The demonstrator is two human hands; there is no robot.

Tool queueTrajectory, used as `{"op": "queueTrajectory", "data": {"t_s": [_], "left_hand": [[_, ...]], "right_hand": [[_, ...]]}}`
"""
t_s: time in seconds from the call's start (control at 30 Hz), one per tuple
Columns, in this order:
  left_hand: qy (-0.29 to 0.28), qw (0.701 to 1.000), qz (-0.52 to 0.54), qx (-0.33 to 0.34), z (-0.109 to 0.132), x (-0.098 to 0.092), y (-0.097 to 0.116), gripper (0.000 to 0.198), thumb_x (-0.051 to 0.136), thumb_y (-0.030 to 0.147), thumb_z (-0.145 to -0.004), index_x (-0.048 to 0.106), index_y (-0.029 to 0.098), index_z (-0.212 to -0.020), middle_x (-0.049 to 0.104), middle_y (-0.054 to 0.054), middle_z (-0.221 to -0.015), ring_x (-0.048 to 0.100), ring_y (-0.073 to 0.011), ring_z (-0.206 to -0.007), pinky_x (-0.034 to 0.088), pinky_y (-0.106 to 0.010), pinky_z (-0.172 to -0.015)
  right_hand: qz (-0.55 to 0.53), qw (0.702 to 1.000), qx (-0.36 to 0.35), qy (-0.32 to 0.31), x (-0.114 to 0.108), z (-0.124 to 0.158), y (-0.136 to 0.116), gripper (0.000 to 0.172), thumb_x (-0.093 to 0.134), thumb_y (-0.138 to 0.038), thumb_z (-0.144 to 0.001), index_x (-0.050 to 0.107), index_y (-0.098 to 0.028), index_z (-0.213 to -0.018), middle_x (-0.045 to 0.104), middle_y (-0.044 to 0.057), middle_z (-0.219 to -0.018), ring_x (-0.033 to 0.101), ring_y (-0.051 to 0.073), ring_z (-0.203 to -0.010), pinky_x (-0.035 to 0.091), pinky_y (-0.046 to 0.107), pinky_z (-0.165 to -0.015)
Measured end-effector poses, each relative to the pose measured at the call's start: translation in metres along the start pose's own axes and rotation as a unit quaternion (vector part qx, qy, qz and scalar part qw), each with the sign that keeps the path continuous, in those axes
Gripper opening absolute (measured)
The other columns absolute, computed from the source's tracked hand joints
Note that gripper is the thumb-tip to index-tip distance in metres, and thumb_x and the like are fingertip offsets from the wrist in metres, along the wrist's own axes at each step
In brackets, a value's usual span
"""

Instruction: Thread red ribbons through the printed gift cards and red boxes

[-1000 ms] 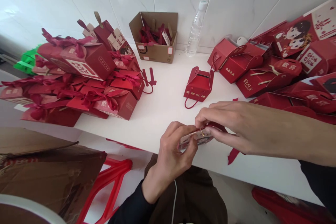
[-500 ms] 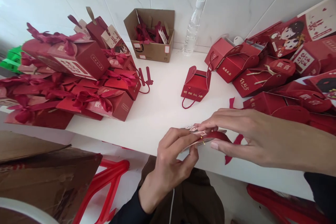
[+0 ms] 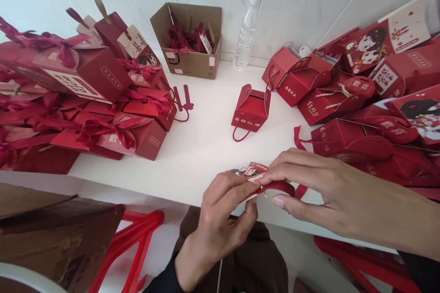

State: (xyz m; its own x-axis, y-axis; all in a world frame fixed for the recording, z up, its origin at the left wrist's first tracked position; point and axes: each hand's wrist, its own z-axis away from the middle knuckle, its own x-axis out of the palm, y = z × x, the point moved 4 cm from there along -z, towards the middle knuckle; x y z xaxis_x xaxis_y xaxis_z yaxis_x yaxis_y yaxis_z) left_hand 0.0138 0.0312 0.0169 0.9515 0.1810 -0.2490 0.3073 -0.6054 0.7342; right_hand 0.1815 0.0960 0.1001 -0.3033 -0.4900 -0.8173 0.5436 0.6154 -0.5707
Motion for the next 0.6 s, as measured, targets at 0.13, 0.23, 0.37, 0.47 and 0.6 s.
{"op": "queueTrajectory", "data": {"t_s": [0.13,0.23,0.37,0.47,0.6], "left_hand": [[0.004,1.0,0.007,-0.005,0.0,0.0,0.0,0.037,0.067,-0.001,-0.087,0.066,0.013,-0.12,0.073,-0.007,-0.107,0.068,-0.0158,-0.099,0.06,-0.03,-0.085],[0.001,0.999,0.014,-0.03,-0.002,0.0,-0.002,0.034,0.066,0.001,-0.088,0.066,0.014,-0.119,0.073,-0.006,-0.105,0.068,-0.0135,-0.096,0.059,-0.026,-0.083],[-0.007,0.998,0.024,-0.056,-0.005,-0.001,-0.004,0.024,0.067,0.006,-0.092,0.069,0.014,-0.115,0.073,-0.005,-0.101,0.069,-0.0123,-0.094,0.059,-0.024,-0.083],[-0.011,0.997,0.038,-0.071,-0.006,-0.001,-0.005,0.024,0.067,0.007,-0.092,0.071,0.015,-0.114,0.074,-0.005,-0.102,0.07,-0.0123,-0.095,0.059,-0.024,-0.084],[-0.012,0.993,0.056,-0.1,-0.005,-0.002,-0.007,0.024,0.067,0.008,-0.092,0.074,0.017,-0.113,0.074,-0.004,-0.1,0.071,-0.0135,-0.093,0.061,-0.025,-0.082]], "right_hand": [[-0.027,0.999,-0.009,0.02,0.001,-0.006,-0.003,0.022,0.053,-0.025,-0.106,0.075,-0.023,-0.107,0.07,0.003,-0.098,0.068,0.017,-0.089,0.055,0.029,-0.08],[-0.037,0.999,0.003,0.032,0.002,-0.01,-0.001,0.023,0.052,-0.023,-0.105,0.074,-0.02,-0.099,0.069,0.002,-0.091,0.069,0.016,-0.085,0.053,0.027,-0.074],[-0.055,0.997,0.041,0.016,0.002,-0.015,0.003,0.024,0.053,-0.025,-0.103,0.074,-0.022,-0.093,0.069,0.0,-0.089,0.067,0.014,-0.077,0.05,0.027,-0.07],[-0.049,0.997,0.062,-0.003,0.001,-0.016,0.004,0.023,0.053,-0.026,-0.102,0.074,-0.023,-0.093,0.069,-0.001,-0.085,0.065,0.012,-0.069,0.048,0.028,-0.067],[-0.059,0.992,0.104,-0.025,-0.002,-0.01,0.007,0.017,0.057,-0.024,-0.096,0.07,-0.028,-0.107,0.073,-0.005,-0.092,0.067,0.012,-0.065,0.05,0.028,-0.067]]}}
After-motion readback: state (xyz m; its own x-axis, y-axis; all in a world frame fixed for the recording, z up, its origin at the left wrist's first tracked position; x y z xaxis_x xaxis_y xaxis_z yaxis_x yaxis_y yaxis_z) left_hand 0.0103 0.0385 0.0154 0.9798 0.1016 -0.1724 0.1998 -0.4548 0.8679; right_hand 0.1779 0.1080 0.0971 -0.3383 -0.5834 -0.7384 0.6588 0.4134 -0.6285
